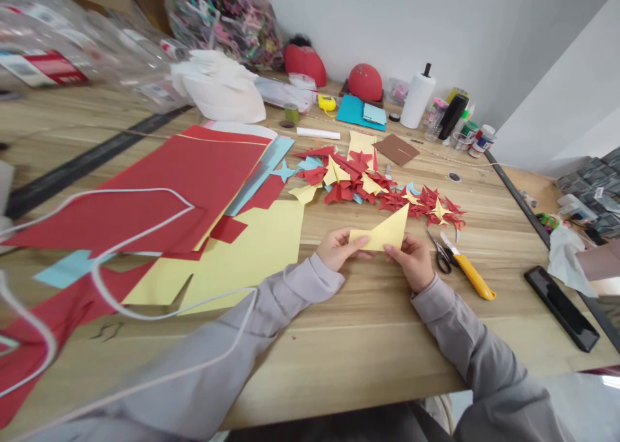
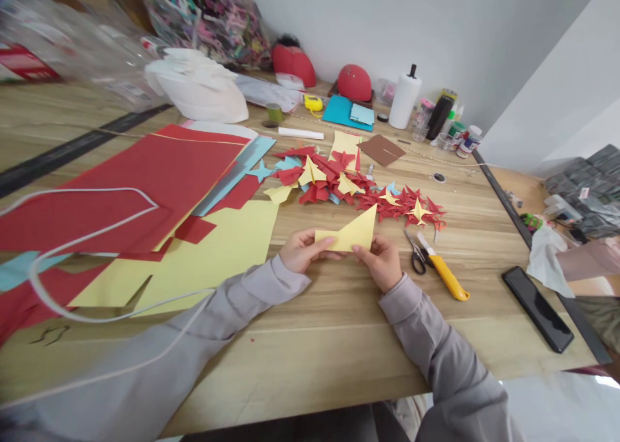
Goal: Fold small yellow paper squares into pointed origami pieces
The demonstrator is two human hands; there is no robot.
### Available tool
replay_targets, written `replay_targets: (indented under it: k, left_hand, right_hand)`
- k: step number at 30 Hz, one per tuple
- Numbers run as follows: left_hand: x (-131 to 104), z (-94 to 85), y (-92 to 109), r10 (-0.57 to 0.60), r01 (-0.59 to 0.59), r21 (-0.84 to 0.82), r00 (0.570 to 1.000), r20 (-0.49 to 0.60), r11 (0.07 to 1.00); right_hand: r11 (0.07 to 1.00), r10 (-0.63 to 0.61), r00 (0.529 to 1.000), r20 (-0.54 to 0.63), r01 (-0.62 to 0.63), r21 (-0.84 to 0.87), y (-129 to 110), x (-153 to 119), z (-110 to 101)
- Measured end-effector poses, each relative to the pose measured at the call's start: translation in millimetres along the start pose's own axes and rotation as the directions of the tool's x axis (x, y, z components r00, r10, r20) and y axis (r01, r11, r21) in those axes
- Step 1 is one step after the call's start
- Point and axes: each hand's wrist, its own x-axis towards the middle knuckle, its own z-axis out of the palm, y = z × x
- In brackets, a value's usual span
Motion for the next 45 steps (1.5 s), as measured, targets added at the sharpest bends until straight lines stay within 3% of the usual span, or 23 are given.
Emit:
replay_targets:
  k: [3,7,12,19,27,34,42,45]
  left_hand:
    - [2.2,-2.6,3.0,-0.012,0.01,-0.099,1.0,-0.013,0.995]
    - [1.4,-2.1,7.0,-0.014,0.008,-0.114,0.998,-0.059,0.993]
    - [-2.5,-0.7,8.0,-0.093,0.095,-0.135,0.995,0.022,0.986]
    - [0.7,-5.0,2.8,0.022,-0.016,0.225,1.0,-0.023,0.974]
    - [-1.4,-3.3,3.4,0.109,-0.09,0.314,0.993,-0.044,0.945]
    - [-0.5,-0.7,-1.1,0.097,-0.084,0.184,0.993,-0.064,0.979]
    - [5.2,-2.8,-1.5,0.212,-0.192,0.142,0.966,-0.147,0.971]
    - [5.0,-2.6,0.0,0.178,-0.163,0.099,0.969,-0.17,0.982]
  right_hand:
    - [0.999,-0.008,1.0,0.027,0.009,-0.038,-1.0,-1.0,-0.4]
    - [0.996,-0.015,0.993,0.115,0.025,-0.086,-3.1,-3.1,-1.6]
    - [0.992,0.02,0.973,0.229,0.009,-0.124,-4.4,-4.8,-3.9]
    - [0.988,0.045,0.949,0.313,0.005,-0.156,-2.9,-4.6,-4.6]
    - [0.968,0.021,0.954,0.3,0.055,-0.244,-1.3,-4.0,-5.9]
    - [0.959,0.04,0.933,0.357,0.064,-0.275,-0.9,-4.1,-6.4]
    - [0.944,0.063,0.912,0.405,0.077,-0.32,-4.5,-4.0,-6.1]
    - [0.939,0.077,0.907,0.414,0.074,-0.336,-5.4,-4.0,-6.3]
